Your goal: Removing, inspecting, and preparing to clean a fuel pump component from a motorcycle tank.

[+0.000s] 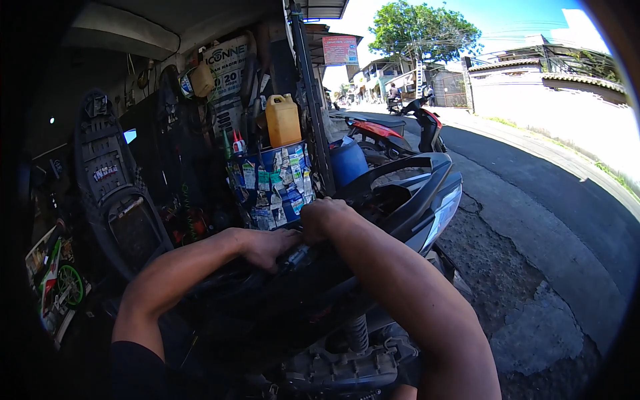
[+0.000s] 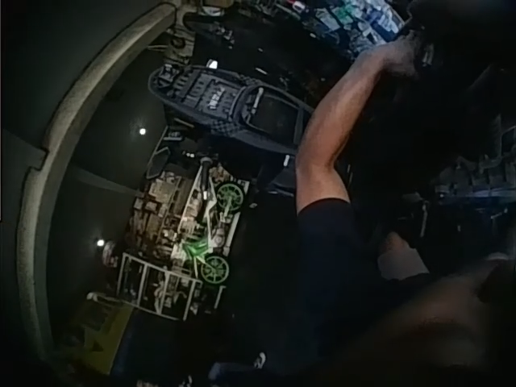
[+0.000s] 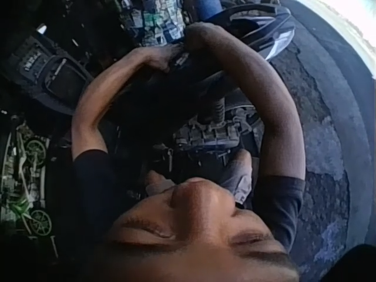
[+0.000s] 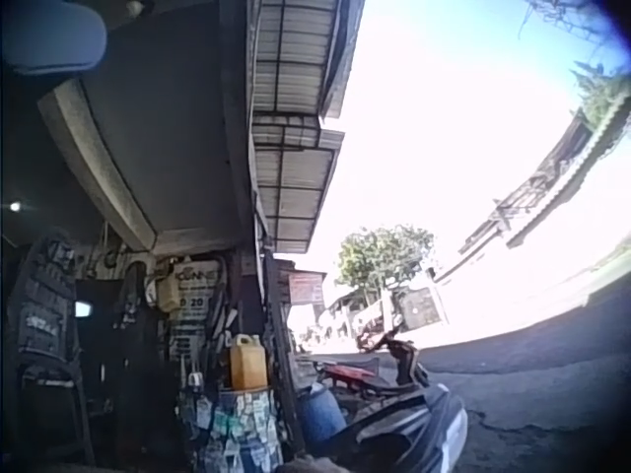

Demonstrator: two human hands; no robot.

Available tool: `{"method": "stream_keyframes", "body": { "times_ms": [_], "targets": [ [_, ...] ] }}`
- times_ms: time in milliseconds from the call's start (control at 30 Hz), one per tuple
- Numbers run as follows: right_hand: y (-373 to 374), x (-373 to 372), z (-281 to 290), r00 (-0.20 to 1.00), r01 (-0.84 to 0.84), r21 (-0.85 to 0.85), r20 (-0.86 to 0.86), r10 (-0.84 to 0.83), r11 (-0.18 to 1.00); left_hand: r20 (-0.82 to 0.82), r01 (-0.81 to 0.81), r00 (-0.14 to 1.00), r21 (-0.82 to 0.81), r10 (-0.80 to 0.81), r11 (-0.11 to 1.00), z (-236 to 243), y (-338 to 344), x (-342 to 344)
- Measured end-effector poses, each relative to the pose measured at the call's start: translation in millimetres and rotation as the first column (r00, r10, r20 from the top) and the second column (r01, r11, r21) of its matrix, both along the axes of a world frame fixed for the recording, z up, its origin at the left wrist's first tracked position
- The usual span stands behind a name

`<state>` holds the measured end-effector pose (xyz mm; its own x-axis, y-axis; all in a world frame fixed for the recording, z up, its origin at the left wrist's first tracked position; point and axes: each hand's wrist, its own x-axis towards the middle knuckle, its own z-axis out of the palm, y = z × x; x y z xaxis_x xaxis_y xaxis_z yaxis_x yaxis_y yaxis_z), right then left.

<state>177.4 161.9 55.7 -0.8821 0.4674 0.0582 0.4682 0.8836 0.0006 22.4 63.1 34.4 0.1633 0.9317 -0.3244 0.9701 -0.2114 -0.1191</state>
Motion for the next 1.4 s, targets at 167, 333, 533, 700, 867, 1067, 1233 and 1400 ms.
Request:
{"method": "stream_keyframes", "body": {
  "times_ms": [167, 333, 533, 700, 867, 1067, 1233, 1400],
  "targets": [
    [1, 0, 1, 1.0, -0.006, -0.008, 0.008, 0.006, 1.0, 0.05, -0.021, 0.999, -0.007, 0.021, 1.0, 1, -1, 0],
    [1, -2, 1, 1.0, -0.005, -0.008, 0.01, 0.005, 1.0, -0.061, 0.033, 0.998, -0.014, -0.033, 0.999, 6, 3, 9],
    [3, -3, 0, 1.0, 0.007, -0.006, 0.003, -0.007, 1.0, -0.22, 0.045, 0.974, -0.003, -0.044, 0.999, 9, 4, 19],
    [3, -3, 0, 1.0, 0.01, -0.042, 0.009, -0.009, 0.999, -0.178, 0.069, 0.982, 0.004, -0.067, 0.998, 14, -2, 24],
    [2, -3, 1, 1.0, 0.002, -0.03, 0.009, -0.002, 1.0, -0.183, -0.064, 0.979, 0.119, 0.086, 0.991, 17, -14, 34],
    [8, -5, -2, 1.0, -0.009, -0.025, 0.004, 0.009, 1.0, 0.075, -0.103, 0.994, 0.403, 0.08, 0.909, 48, -40, 21],
    [14, -12, -5, 0.998, -0.044, -0.05, 0.049, 0.046, 0.998, 0.542, -0.341, 0.813, 0.739, -0.213, 0.581, 24, -131, 3],
    [14, -12, -12, 0.982, -0.176, -0.086, -0.08, 0.17, 0.98, 0.645, -0.676, 0.68, 0.736, -0.348, 0.043, -84, -254, -5]
  ]
}}
